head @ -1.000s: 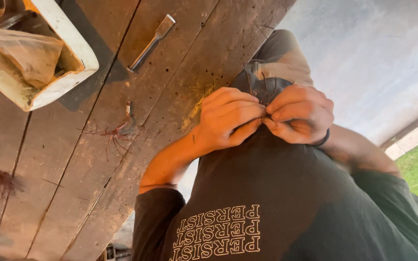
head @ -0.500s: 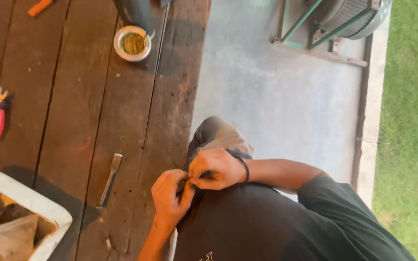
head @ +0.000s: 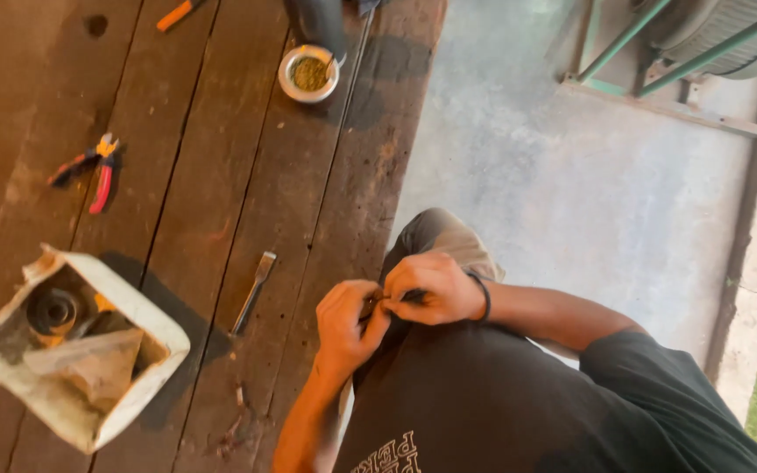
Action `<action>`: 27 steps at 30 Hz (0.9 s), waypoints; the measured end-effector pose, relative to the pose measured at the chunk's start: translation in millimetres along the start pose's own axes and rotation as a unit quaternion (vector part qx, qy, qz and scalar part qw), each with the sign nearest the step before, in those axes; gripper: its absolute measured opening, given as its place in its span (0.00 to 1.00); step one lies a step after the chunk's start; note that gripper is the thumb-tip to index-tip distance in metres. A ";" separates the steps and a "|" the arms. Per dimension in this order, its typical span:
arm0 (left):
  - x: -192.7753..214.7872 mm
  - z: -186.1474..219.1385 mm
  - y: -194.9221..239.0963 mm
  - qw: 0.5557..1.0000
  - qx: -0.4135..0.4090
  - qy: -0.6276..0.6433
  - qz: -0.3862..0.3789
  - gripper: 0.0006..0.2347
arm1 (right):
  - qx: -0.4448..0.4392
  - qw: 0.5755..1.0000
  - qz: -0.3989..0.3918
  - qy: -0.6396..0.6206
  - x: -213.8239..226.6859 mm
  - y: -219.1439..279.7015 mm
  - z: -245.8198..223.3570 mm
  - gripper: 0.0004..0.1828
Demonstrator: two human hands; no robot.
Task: Stripping insulation from copper wires and twisting the strands together at a workshop bench
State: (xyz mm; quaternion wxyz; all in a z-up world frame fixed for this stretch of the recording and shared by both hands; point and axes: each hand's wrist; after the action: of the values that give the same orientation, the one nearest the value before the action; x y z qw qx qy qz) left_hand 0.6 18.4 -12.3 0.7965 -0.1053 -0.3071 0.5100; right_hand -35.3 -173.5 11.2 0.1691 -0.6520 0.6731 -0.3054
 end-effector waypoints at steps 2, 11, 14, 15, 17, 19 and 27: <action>-5.3 0.4 -3.3 1.000 0.008 -0.004 0.008 0.09 | -0.015 1.000 -0.005 -0.012 6.6 -3.4 -2.5 0.06; -9.4 15.2 -6.2 0.999 0.008 -0.009 0.030 0.06 | -0.092 0.995 0.007 -0.034 14.6 15.7 -0.8 0.11; -14.0 11.8 -8.0 0.999 -0.024 -0.024 0.037 0.06 | -0.106 0.994 0.001 -0.030 19.7 17.1 1.5 0.11; -15.0 12.0 -7.0 0.998 -0.035 -0.036 0.038 0.06 | -0.113 0.993 -0.008 -0.034 21.1 17.6 1.0 0.10; -10.9 11.4 -11.7 0.997 -0.056 -0.034 0.038 0.06 | -0.114 0.992 -0.017 -0.043 20.2 6.8 -6.2 0.08; -7.8 10.2 -14.8 0.996 -0.075 -0.032 0.036 0.06 | -0.118 0.991 -0.025 -0.053 20.2 0.4 -10.1 0.11; -5.6 10.0 -18.1 0.983 -0.152 -0.106 0.014 0.06 | -0.180 0.982 -0.052 -0.013 24.5 -0.9 -14.1 0.11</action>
State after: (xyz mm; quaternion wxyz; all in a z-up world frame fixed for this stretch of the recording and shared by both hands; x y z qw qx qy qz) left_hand 6.6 3.7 2.2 0.7271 -0.1752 -0.4622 0.4764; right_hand -45.6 -194.8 26.6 0.0422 -0.7097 0.6801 -0.1789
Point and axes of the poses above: each hand's wrist, its own y-axis away from the middle knuckle, its own x-axis out of the back of the hand, z = x × y, and after that the axes turned 3 degrees about z, right-handed
